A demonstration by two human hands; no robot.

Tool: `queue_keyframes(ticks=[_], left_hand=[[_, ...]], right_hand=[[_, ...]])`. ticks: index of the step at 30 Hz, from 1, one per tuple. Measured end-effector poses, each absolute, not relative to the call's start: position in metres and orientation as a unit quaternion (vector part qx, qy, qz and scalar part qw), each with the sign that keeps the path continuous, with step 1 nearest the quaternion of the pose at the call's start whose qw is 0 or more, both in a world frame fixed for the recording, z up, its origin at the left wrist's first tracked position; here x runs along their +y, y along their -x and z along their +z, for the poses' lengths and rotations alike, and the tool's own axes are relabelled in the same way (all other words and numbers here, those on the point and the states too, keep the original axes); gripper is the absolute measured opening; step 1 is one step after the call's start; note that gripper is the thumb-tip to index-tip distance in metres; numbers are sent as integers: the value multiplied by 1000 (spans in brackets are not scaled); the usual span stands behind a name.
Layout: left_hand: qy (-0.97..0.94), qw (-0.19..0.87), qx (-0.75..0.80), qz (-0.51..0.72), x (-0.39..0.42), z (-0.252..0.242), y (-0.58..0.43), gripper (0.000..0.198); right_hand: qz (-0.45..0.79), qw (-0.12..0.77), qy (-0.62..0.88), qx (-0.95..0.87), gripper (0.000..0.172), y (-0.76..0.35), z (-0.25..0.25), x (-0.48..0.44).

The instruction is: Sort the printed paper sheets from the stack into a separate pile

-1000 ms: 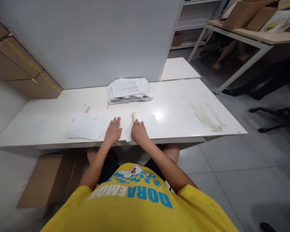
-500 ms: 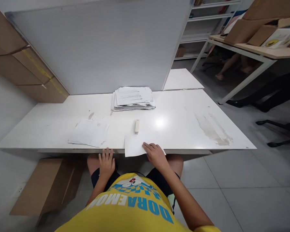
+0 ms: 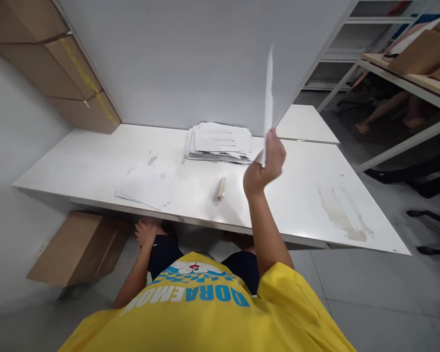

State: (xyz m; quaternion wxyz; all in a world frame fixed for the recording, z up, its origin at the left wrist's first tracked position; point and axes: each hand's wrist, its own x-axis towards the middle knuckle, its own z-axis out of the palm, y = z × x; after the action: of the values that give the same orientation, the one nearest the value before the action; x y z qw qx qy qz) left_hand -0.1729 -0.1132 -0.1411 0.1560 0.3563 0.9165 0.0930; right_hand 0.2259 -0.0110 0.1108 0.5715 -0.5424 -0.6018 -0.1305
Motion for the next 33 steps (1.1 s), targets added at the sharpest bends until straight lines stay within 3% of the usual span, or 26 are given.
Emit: queue_keyframes(ticks=[3,7,14,16,20,23,26,33], left_hand=[[-345,177,916,101,-105,-147,185,82],[-347,196,910,119,-105,-148,194,82],[-349,206,907,109,-107,-148,192,79],[-353,203,908,101,-108,-151,192,75],[-358,201,907,95,-109,-157,194,71],[-357,197,908,98,-109,-159,193,70],[-357,197,908,99,-109,-159,191,70],[-362,193,908,83,-109,-161,190,72]], right_hand=[[-121,430,653,-612,56,-213,84,43],[11,253,658,-709,61,-195,58,95],[135,125,647,-740,59,-198,56,145],[129,129,645,-742,60,-193,57,143],[87,245,564,-784,55,-135,45,90],[153,181,438,-867,52,-63,26,21],[187,103,413,-885,74,-11,7,-32],[180,115,435,-875,66,-6,-2,-50]])
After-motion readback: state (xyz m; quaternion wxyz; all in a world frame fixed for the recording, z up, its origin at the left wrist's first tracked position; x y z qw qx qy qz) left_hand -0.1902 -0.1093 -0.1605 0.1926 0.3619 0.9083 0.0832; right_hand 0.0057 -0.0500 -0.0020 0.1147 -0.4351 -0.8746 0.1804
